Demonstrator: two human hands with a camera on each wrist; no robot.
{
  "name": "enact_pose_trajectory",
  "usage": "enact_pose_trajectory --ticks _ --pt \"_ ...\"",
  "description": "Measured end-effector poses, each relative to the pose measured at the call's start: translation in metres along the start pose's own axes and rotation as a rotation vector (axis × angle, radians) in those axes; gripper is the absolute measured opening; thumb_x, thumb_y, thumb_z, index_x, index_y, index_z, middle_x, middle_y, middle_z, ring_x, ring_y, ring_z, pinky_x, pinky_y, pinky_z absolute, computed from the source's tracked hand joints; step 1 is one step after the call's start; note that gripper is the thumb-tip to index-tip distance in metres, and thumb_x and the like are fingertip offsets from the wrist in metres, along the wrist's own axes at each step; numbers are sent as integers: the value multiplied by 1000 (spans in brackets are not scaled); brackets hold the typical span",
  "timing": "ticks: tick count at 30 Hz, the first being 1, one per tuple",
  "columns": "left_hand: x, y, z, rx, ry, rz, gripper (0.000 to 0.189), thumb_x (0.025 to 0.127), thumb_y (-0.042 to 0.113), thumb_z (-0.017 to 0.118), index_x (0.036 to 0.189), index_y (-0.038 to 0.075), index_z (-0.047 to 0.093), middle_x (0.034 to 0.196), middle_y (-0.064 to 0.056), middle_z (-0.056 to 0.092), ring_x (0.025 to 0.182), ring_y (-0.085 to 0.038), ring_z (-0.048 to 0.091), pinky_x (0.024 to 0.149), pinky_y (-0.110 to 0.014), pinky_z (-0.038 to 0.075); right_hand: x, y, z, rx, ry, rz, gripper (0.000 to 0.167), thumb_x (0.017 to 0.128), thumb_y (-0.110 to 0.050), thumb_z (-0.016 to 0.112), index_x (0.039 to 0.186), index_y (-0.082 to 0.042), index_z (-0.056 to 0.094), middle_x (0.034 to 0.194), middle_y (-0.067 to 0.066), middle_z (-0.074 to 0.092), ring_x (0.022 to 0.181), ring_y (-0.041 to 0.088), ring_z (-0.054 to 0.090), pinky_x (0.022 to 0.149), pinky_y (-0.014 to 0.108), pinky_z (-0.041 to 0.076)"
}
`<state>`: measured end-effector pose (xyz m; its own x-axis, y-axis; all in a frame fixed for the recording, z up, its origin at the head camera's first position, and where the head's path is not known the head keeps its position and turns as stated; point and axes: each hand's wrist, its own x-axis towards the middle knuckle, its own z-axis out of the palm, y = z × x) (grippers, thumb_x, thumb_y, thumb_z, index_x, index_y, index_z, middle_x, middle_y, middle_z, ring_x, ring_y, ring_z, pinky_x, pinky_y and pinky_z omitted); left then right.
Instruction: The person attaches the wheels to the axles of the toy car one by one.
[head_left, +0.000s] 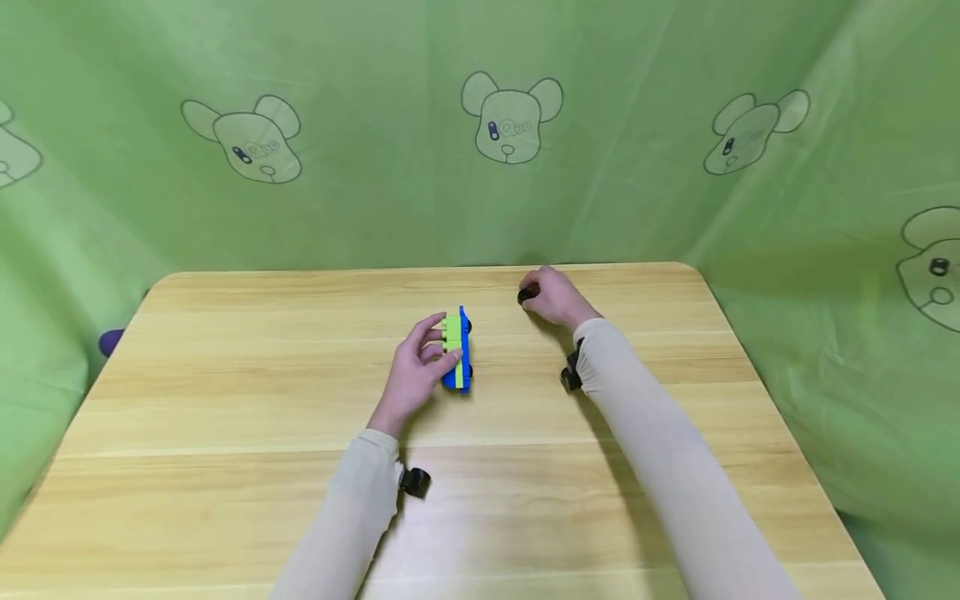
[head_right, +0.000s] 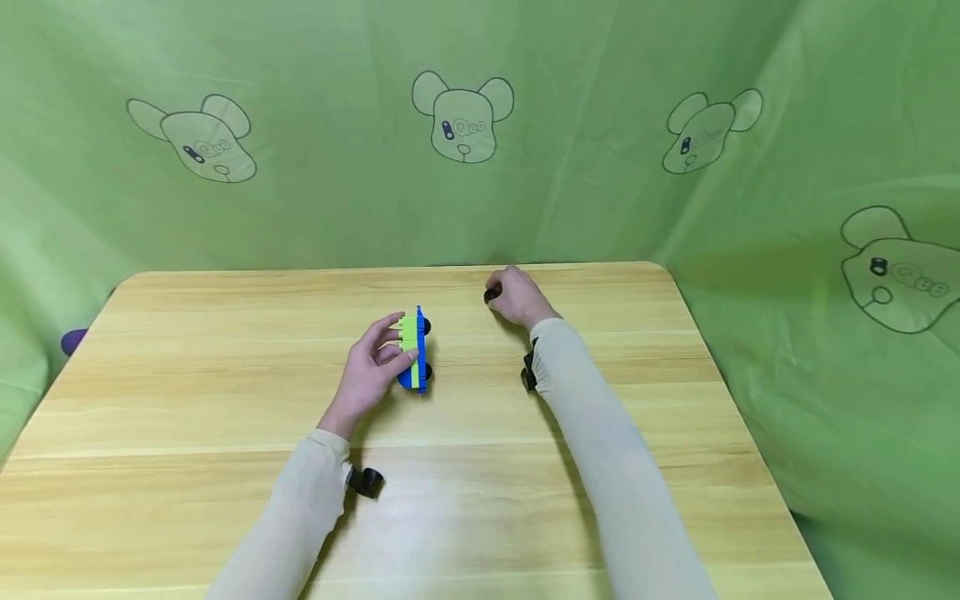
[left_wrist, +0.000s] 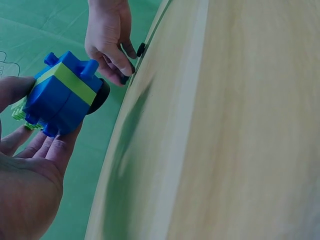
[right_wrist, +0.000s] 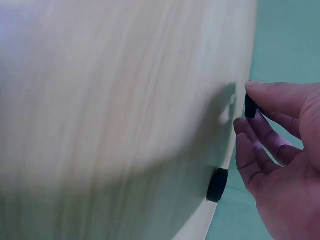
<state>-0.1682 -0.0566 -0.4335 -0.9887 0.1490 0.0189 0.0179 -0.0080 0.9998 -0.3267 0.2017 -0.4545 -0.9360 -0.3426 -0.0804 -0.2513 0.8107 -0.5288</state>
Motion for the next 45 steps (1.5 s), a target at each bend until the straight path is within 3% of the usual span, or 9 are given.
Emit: enact_pose_trajectory --ticks 7,20,31,45 --pt "-1 0 1 13 0 -7 63 91 -1 66 148 0 38 129 -24 49 111 -39 55 89 -27 51 -15 -8 -4 99 46 -50 33 87 0 68 118 6 63 109 19 55 101 32 53 93 42 48" --pt "-1 1 -2 -12 -2 13 63 90 -3 67 147 -2 39 127 -25 48 110 -40 54 85 -21 51 -47 -22 -10 245 95 -101 37 86 0 70 122 2 62 113 12 58 103 28 56 93 41 50" --pt "-1 -1 -2 -11 -1 10 63 89 -3 67 146 -3 40 124 -22 50 104 -32 56 83 -21 52 -74 -33 -14 218 127 -181 36 85 1 71 120 2 65 112 11 60 103 28 58 89 41 52" --pt "-1 2 1 -6 -2 6 61 89 -3 68 145 1 43 121 -21 52 96 -27 56 77 -20 51 -100 -68 -10 189 179 -310 33 85 -3 75 116 -2 67 110 7 61 95 26 61 84 37 53"
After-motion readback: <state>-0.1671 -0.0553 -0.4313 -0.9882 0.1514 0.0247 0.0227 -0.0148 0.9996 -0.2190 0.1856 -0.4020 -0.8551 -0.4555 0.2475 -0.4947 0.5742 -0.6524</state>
